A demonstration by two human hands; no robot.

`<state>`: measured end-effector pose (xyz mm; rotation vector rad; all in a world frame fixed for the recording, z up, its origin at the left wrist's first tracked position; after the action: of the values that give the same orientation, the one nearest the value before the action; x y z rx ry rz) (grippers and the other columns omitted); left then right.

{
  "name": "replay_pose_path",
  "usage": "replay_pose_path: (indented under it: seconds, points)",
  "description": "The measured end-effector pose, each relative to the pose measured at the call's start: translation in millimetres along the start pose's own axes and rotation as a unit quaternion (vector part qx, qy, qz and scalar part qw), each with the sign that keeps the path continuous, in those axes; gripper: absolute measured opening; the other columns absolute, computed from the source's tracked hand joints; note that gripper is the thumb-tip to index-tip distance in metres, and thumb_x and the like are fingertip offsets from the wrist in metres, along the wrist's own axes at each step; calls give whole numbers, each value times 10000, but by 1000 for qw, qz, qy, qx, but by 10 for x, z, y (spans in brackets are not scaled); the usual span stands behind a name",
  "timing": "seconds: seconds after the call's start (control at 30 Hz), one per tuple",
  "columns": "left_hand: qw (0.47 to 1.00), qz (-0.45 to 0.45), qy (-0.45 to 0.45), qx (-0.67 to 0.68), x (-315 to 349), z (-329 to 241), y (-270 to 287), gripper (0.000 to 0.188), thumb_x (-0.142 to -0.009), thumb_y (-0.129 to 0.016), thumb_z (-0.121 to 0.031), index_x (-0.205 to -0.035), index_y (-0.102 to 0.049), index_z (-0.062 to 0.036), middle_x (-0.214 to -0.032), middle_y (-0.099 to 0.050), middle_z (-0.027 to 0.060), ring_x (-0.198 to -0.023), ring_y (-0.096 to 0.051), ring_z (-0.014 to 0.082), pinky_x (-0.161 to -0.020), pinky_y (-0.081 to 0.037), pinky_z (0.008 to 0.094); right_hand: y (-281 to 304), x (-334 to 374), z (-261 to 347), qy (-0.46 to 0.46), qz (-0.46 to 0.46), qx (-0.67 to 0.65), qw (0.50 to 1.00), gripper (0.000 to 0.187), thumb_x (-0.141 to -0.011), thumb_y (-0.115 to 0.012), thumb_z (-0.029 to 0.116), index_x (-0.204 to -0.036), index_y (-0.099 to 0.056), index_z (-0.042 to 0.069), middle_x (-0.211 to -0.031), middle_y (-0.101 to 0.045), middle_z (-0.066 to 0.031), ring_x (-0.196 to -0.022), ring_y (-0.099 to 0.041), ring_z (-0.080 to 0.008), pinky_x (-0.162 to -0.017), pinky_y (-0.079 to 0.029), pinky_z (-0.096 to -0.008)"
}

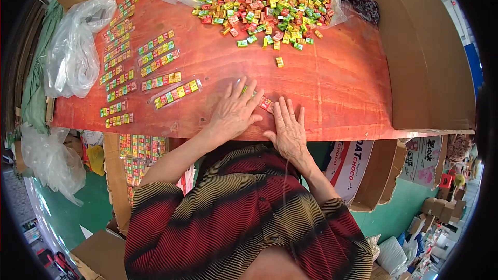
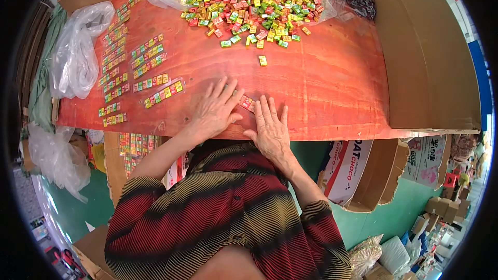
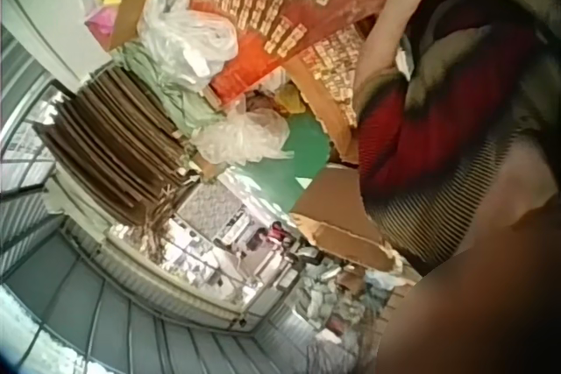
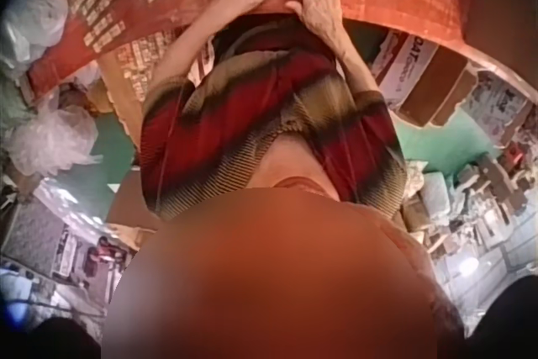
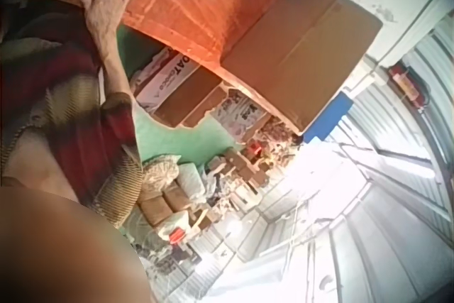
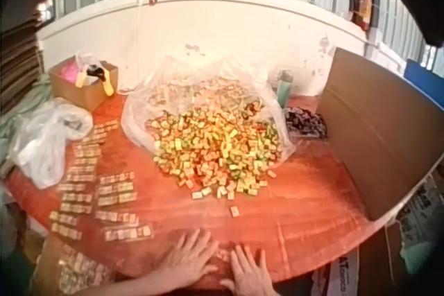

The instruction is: Sorting and arranging small colorful rectangular items into neat rows on a table.

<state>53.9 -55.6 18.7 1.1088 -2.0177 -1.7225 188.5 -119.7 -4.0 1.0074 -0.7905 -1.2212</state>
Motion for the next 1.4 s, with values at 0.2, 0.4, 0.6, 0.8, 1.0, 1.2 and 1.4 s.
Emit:
replay_pose_path:
  seconds: [0.2,0.4,0.6,0.8,1.0,1.2,1.4]
  points:
    - [997,70,13,1,104,-31,-91,692,-781,-546,-431,-1287,-346,-4,-1348,-294,210,-1251,-264,381,-992,-252,526,40,-62,44,38,27,43,998,768,-768,-545,435,-1338,-267,3,-1407,-233,-169,-1311,-182,-353,-1035,-93,-554]
    - [992,43,118,-14,466,-146,-30,697,-761,-576,-416,-1264,-359,15,-1332,-297,237,-1263,-240,387,-993,-206,560,-62,-144,176,79,-10,10,997,587,-786,-576,272,-1278,-389,11,-1362,-325,-163,-1277,-260,-365,-1009,-161,-577]
    - [962,-84,257,-49,954,210,148,646,-810,-530,-376,-1271,-334,31,-1347,-250,259,-1273,-211,404,-993,-170,579,-307,-600,692,239,-24,-29,970,420,-782,-593,192,-1173,-512,63,-1296,-417,-140,-1229,-348,-343,-1012,-231,-521]
    - [951,-67,291,-81,950,623,366,649,-824,-499,-422,-1307,-329,-25,-1369,-214,257,-1266,-215,416,-987,-165,587,-307,-1014,1058,280,-4,-63,958,419,-800,-571,214,-1191,-497,83,-1309,-399,-140,-1246,-323,-343,-1005,-219,-552]
    - [941,-57,319,-98,1046,860,292,605,-819,-525,-373,-1281,-368,-15,-1354,-252,252,-1254,-242,414,-977,-187,590,-400,-1313,1340,347,9,-65,935,446,-828,-533,219,-1247,-443,99,-1338,-365,-136,-1270,-284,-341,-1006,-191,-575]
    - [946,-57,303,-105,864,1213,354,570,-812,-541,-358,-1245,-410,-11,-1328,-296,242,-1243,-264,413,-976,-206,586,-643,-1721,1358,336,49,-59,939,467,-842,-514,238,-1277,-406,106,-1350,-349,-133,-1269,-280,-345,-1006,-197,-571]
    - [952,-67,277,-113,572,1553,411,533,-821,-538,-322,-1234,-415,-10,-1313,-325,240,-1234,-288,407,-966,-236,568,-613,-2151,1332,330,9,-83,940,448,-849,-502,244,-1259,-412,89,-1332,-372,-140,-1255,-301,-352,-1005,-218,-550]
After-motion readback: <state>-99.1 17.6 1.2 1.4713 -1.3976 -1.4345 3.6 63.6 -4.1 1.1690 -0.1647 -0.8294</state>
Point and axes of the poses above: each hand's wrist, its own x-axis away from the middle knuckle, its own y-axis out of the back of the hand, z = x × y, the point moved 5 cm from there along -x, towards the middle knuckle
